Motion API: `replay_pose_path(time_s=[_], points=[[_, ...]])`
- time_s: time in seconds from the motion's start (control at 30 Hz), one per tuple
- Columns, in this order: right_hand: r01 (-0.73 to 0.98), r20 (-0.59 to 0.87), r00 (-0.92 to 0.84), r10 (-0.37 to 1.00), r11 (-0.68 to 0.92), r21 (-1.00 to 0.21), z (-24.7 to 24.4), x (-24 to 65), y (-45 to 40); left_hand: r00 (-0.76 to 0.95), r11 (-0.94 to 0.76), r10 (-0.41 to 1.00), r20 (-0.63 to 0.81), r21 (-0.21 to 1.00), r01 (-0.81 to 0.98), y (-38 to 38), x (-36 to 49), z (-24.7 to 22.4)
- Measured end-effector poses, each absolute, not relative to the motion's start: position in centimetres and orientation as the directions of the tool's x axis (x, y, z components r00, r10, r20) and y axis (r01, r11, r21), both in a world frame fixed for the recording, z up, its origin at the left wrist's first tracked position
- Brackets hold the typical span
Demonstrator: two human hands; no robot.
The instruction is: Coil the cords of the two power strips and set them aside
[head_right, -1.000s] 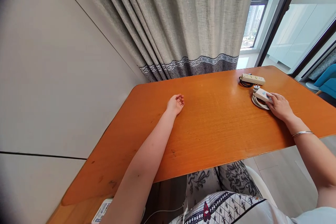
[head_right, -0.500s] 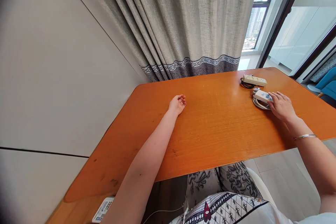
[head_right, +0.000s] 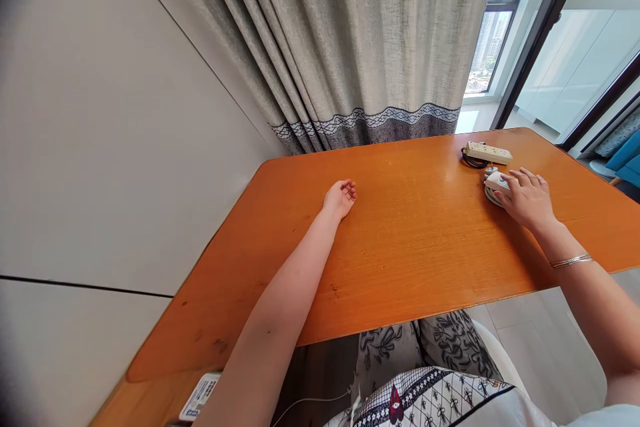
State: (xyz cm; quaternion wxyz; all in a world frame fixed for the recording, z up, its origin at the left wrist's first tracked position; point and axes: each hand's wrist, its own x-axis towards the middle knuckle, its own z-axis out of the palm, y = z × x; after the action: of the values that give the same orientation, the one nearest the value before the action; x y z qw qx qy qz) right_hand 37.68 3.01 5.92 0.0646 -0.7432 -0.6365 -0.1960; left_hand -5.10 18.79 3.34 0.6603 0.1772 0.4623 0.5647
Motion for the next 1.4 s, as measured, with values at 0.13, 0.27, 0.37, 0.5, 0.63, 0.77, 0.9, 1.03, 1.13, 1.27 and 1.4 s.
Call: replay_pose_path(time_s=[0.13,0.27,0.37,0.5,0.63,0.77,0.9,1.03,1.13,1.27,1.4], points=[[0.983,0.387,0.094,0.917,-0.147,0.11,6.2,36.8,3.4,-0.067,0.298,0.91,-0.409,0.758,-0.58,18.8,-5.1,3.2],[0.989,0.391,0.088,0.916,-0.128,0.078,6.3,36.1,3.5,-0.067,0.295,0.912,-0.405,0.761,-0.578,18.8,-5.1,3.2],[0.988,0.42,0.116,0.9,-0.148,0.045,6.6,35.6,3.4,-0.066,0.294,0.913,-0.402,0.762,-0.577,18.9,-5.1,3.1],[0.981,0.504,0.196,0.841,-0.177,-0.085,7.5,35.2,3.1,-0.066,0.294,0.914,-0.401,0.765,-0.573,18.8,-5.1,3.1],[0.966,0.519,0.256,0.816,-0.197,-0.167,7.9,36.0,2.9,-0.064,0.291,0.917,-0.393,0.77,-0.567,18.7,-5.1,3.1],[0.906,0.344,0.4,0.849,-0.312,-0.284,7.8,38.4,3.3,-0.066,0.287,0.919,-0.388,0.776,-0.562,18.6,-5.0,3.2],[0.71,-0.036,0.523,0.851,-0.459,-0.534,7.6,40.7,3.7,-0.069,0.283,0.921,-0.383,0.781,-0.557,18.6,-4.9,3.2],[0.654,-0.19,0.52,0.833,-0.531,-0.539,8.1,41.5,3.8,-0.073,0.279,0.924,-0.376,0.792,-0.542,18.6,-4.9,3.2],[0.663,-0.198,0.542,0.817,-0.56,-0.497,8.6,41.0,3.7,-0.083,0.27,0.928,-0.363,0.81,-0.521,18.5,-4.7,3.3],[0.714,-0.211,0.565,0.797,-0.601,-0.36,9.1,39.3,3.5,-0.087,0.245,0.944,-0.318,0.854,-0.459,18.1,-4.1,3.4],[0.778,-0.261,0.501,0.825,-0.562,-0.281,8.9,37.3,3.4,-0.037,0.225,0.966,-0.255,0.904,-0.363,17.2,-2.7,3.6]])
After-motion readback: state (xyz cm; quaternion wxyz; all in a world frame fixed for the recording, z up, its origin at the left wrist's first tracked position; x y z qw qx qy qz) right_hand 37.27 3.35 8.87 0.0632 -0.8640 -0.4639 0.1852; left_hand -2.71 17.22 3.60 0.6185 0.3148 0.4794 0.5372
